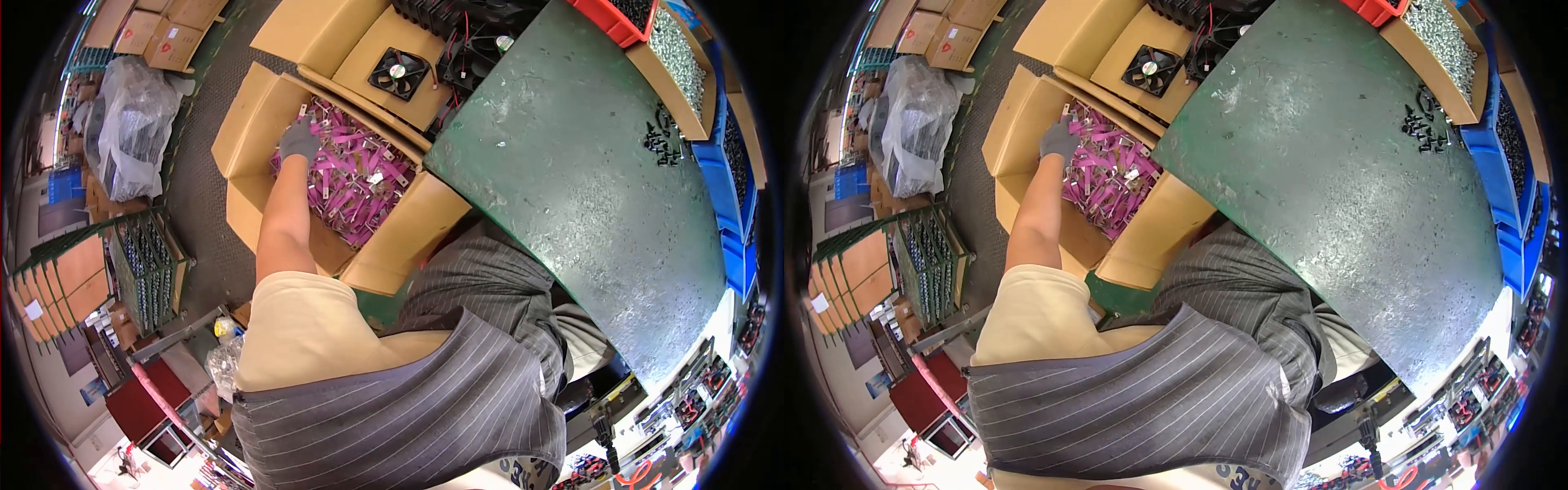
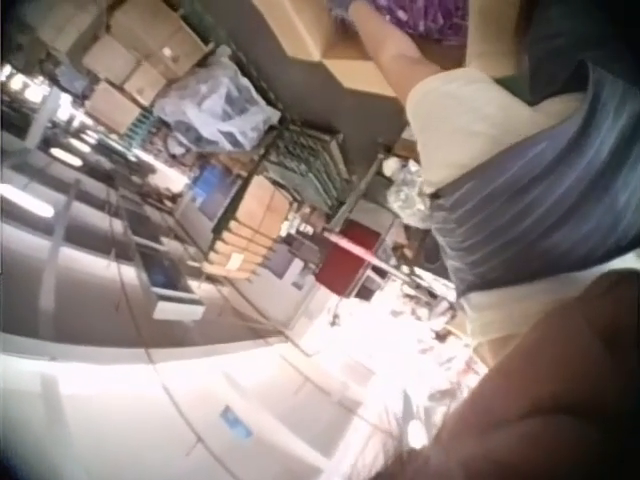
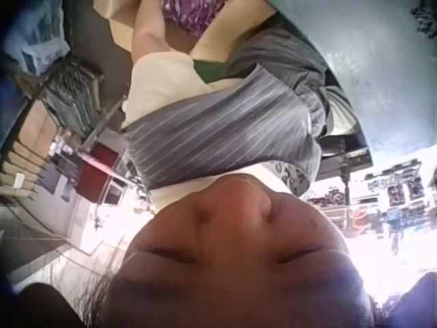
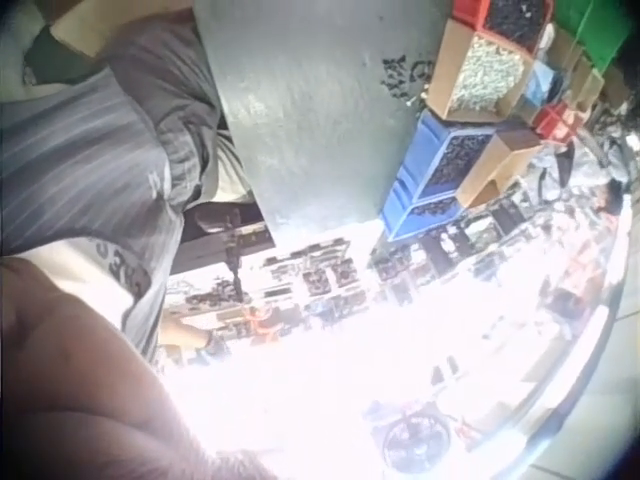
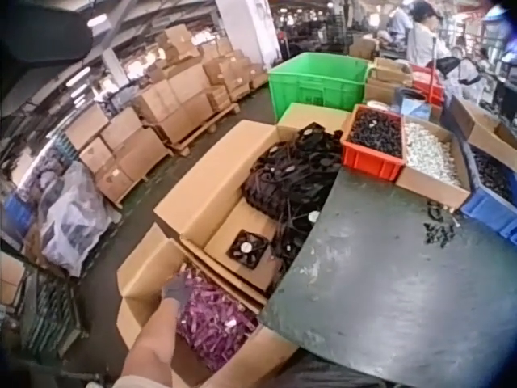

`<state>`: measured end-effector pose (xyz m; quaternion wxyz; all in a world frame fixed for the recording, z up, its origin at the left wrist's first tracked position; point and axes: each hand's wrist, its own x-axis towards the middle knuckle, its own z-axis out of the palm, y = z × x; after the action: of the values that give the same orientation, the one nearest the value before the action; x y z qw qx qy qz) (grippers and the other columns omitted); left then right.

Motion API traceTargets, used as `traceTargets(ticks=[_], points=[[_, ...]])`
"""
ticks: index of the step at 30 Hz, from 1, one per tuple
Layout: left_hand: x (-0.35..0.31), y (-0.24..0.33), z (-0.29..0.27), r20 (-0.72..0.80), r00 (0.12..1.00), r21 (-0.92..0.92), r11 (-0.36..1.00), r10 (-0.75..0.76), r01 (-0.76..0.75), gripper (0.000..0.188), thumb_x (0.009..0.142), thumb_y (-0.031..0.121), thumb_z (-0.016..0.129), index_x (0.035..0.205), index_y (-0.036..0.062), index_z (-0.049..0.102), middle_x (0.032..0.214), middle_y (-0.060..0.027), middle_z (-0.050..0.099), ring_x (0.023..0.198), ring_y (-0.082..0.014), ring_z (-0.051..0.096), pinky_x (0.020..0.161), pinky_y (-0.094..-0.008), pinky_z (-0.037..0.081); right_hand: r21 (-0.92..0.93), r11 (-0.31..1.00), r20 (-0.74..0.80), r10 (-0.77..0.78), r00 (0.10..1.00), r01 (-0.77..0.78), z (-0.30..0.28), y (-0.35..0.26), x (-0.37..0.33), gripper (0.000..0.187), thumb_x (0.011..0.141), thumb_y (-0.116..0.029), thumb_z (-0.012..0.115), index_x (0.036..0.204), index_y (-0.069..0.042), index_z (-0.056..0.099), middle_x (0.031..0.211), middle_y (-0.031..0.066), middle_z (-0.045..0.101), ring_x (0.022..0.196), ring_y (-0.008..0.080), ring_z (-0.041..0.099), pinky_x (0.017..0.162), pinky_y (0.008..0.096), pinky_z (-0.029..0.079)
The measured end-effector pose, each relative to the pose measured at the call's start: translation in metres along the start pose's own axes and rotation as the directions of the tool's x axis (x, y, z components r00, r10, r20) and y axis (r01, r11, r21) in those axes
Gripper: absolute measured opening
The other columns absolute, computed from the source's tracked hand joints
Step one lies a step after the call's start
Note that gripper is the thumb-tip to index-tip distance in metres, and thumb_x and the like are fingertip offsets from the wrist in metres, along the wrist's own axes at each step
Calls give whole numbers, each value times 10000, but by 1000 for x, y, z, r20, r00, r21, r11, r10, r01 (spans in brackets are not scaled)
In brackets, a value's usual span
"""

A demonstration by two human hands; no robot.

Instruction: The person is assembling metal enclosures for electronic equipment, involving screwing panels together and installing components.

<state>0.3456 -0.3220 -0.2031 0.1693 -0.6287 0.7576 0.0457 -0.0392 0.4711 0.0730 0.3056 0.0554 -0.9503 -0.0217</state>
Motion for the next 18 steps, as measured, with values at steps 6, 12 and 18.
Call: traceTargets(ticks=[6, 12, 18], points=[[23, 20, 18, 142, 961, -175, 949, -239, 262, 779, 746, 333, 635, 1404, 124, 275, 1320, -167, 474, 1206, -331, 473, 984, -416, 408, 136, 989, -87, -44, 995, 56, -29, -56, 19, 416, 967, -323, 419, 1149, 18, 574, 1062, 172, 599, 935, 291, 588, 799, 377, 490], [20, 18, 23, 165, 967, -239, 943, -194, 230, 485, 778, 281, 563, 1211, 68, 517, 1199, -191, 564, 1097, -327, 559, 909, -408, 456, 271, 950, -182, -110, 977, 158, -44, -101, 58, 403, 976, -301, 407, 1144, 22, 579, 1045, 160, 598, 917, 273, 584, 792, 375, 486], [7, -38, 14, -98, 974, -459, 878, -202, 136, 390, 801, 364, 556, 1003, 41, 641, 1031, -219, 620, 977, -398, 584, 844, -427, 466, 364, 880, -295, -202, 934, 306, -40, -137, 91, 345, 973, -251, 430, 1064, 32, 604, 990, 153, 613, 876, 270, 587, 775, 379, 483]])
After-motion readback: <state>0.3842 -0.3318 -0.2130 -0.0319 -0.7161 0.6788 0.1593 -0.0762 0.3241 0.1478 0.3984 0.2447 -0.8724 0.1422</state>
